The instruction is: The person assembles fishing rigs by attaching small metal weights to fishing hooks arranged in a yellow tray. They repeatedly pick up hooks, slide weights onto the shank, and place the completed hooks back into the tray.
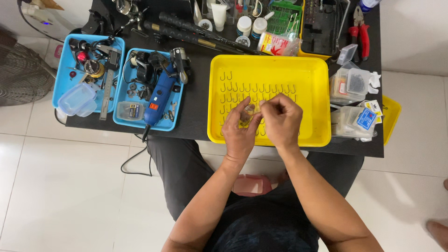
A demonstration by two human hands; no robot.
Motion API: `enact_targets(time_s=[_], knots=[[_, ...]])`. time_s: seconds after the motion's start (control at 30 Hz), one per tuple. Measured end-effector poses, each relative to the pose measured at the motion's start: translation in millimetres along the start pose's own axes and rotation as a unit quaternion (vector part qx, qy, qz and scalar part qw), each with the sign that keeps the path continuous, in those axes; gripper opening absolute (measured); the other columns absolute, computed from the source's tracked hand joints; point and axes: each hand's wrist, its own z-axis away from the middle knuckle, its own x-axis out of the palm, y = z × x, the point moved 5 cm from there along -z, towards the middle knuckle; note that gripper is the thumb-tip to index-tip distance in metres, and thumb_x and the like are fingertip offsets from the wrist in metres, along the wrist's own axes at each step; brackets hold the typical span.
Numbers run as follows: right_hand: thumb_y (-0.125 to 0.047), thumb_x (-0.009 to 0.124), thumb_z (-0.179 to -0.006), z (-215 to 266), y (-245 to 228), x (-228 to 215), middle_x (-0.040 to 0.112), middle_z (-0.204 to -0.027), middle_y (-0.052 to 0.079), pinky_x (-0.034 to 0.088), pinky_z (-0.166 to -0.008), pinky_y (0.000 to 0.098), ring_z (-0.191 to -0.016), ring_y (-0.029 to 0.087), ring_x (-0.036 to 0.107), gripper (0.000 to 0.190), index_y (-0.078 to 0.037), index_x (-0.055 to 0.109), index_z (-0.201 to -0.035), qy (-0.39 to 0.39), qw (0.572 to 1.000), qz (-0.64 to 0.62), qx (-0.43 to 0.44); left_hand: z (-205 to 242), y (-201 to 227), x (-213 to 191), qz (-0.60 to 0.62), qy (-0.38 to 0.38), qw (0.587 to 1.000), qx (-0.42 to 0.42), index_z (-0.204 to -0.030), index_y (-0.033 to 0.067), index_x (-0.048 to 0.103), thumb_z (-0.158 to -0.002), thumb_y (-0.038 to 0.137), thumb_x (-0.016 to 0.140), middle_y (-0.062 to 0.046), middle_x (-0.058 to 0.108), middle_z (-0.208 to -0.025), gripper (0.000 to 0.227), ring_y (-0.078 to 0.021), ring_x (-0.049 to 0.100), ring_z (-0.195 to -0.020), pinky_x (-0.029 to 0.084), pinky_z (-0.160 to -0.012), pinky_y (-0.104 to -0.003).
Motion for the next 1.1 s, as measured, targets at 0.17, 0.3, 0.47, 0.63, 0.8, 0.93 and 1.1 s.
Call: enact_targets(time_s=[0.17,0.3,0.47,0.63,0.8,0.93,1.1], knots=[[-0.005,0.066,-0.098,-32.2,9.2,1.8,0.057,-0.068,0.009,0.047,-0.063,0.0307,-0.063,0.019,0.057,0.013,-0.005,0.064,-0.085,-0.025,0.998,0.045,0.023,0.2,1.0,-9.7,0.03,-0.002,0.999,-0.039,-0.126,0.01,0.069,-0.079,0.017,0.09,-0.014,0.076,-0.099,0.051,-0.0311,0.076,-0.084,0.061,-0.076,-0.038],[-0.027,0.073,-0.094,-72.7,54.8,39.0,0.069,-0.076,0.012,0.054,-0.069,0.0423,-0.078,0.032,0.071,0.02,-0.007,0.077,-0.094,-0.091,0.98,0.166,0.064,4.2,-2.9,-20.7,0.018,0.013,0.999,-0.048,-0.126,0.0122,0.069,-0.079,0.02,0.089,-0.012,0.077,-0.098,0.051,-0.0264,0.075,-0.081,0.06,-0.074,-0.036],[-0.031,0.07,-0.088,-105.8,87.0,101.5,0.076,-0.082,0.01,0.06,-0.076,0.0494,-0.086,0.04,0.075,0.019,-0.015,0.081,-0.093,-0.117,0.945,0.295,0.078,3.0,-9.4,-34.9,0.037,0.027,0.996,-0.075,-0.125,0.009,0.07,-0.078,0.018,0.089,-0.015,0.077,-0.098,0.051,-0.0258,0.072,-0.075,0.058,-0.071,-0.034],[-0.027,0.068,-0.085,-113.5,84.7,130.8,0.074,-0.078,0.018,0.06,-0.078,0.053,-0.086,0.046,0.074,0.023,-0.008,0.081,-0.087,-0.132,0.926,0.342,0.088,-1.9,-8.3,-49.1,0.031,0.035,0.996,-0.08,-0.124,0.0087,0.07,-0.08,0.016,0.087,-0.014,0.076,-0.098,0.048,-0.0253,0.071,-0.075,0.057,-0.07,-0.034],[-0.02,0.068,-0.087,-107.6,68.6,134.7,0.071,-0.074,0.022,0.06,-0.077,0.0529,-0.082,0.047,0.073,0.021,-0.003,0.078,-0.081,-0.138,0.925,0.346,0.078,-5.1,-11.7,-51.1,0.033,0.035,0.995,-0.09,-0.125,0.0068,0.069,-0.08,0.015,0.088,-0.015,0.076,-0.1,0.05,-0.0265,0.07,-0.075,0.057,-0.071,-0.035],[-0.016,0.071,-0.09,-103.0,50.3,129.1,0.067,-0.07,0.019,0.061,-0.078,0.0523,-0.078,0.045,0.073,0.019,-0.003,0.074,-0.077,-0.125,0.943,0.295,0.094,-8.2,-10.5,-49.9,0.031,0.035,0.995,-0.093,-0.126,0.0088,0.069,-0.08,0.018,0.087,-0.013,0.076,-0.1,0.05,-0.0235,0.069,-0.076,0.055,-0.071,-0.034],[-0.019,0.075,-0.085,-87.7,32.7,90.7,0.058,-0.058,0.01,0.052,-0.06,0.0388,-0.06,0.023,0.063,0.018,-0.004,0.073,-0.075,-0.071,0.985,0.132,0.085,-11.2,-9.9,-45.6,0.052,0.035,0.992,-0.106,-0.126,0.0096,0.07,-0.079,0.016,0.088,-0.013,0.076,-0.101,0.05,-0.0247,0.069,-0.076,0.057,-0.073,-0.033]])
